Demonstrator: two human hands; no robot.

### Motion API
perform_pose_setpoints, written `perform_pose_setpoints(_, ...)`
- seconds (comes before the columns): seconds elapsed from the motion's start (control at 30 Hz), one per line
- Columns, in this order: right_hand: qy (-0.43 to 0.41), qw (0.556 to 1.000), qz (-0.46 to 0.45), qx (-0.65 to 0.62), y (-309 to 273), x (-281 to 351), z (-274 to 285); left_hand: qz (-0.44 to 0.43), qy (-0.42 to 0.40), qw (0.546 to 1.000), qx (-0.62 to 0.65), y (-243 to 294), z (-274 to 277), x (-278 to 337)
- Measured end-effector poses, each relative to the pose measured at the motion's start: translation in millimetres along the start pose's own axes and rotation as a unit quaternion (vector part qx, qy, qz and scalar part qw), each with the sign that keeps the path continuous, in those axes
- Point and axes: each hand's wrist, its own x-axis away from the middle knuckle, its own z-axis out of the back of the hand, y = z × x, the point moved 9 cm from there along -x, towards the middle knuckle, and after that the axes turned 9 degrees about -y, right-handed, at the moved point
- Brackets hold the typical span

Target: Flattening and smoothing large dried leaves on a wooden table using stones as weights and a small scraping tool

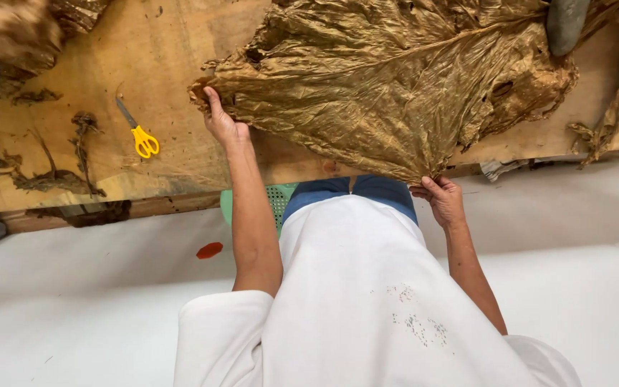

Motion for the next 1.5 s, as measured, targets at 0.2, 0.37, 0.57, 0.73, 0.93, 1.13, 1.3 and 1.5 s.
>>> perform_pose_setpoints(0.2, -0.046, 0.952, -0.016, -0.303, 3.0, -4.1, -51.3, 0.022, -0.029, 0.999, -0.034, 22.7, -19.5, -5.8)
perform_pose_setpoints(0.37, -0.094, 0.940, -0.015, -0.328, -18.3, -1.9, -117.6, -0.015, -0.091, 0.992, -0.082, 61.2, -24.2, -3.1)
perform_pose_setpoints(0.57, -0.078, 0.937, -0.077, -0.330, 12.9, -15.5, -132.0, -0.332, -0.188, 0.867, -0.320, 136.8, -104.7, 128.8)
perform_pose_setpoints(0.73, -0.121, 0.955, -0.117, -0.245, 36.5, -24.9, -158.3, -0.412, -0.481, 0.616, -0.469, 39.4, -147.4, 276.8)
perform_pose_setpoints(0.93, 0.054, 0.970, -0.093, -0.216, 25.5, -19.5, -191.4, -0.397, -0.732, 0.322, -0.451, -15.7, -104.1, 351.1)
perform_pose_setpoints(1.13, 0.146, 0.980, 0.006, -0.136, 6.2, -1.9, -165.5, -0.385, -0.741, 0.297, -0.463, -21.5, -117.1, 341.2)
perform_pose_setpoints(1.3, 0.143, 0.978, -0.031, -0.146, 8.8, 0.0, -152.4, -0.400, -0.695, 0.120, -0.585, -43.9, -118.4, 337.6)
perform_pose_setpoints(1.5, 0.150, 0.981, -0.062, -0.105, 2.4, 4.8, -117.8, -0.325, -0.724, 0.033, -0.607, -44.6, -114.0, 332.7)
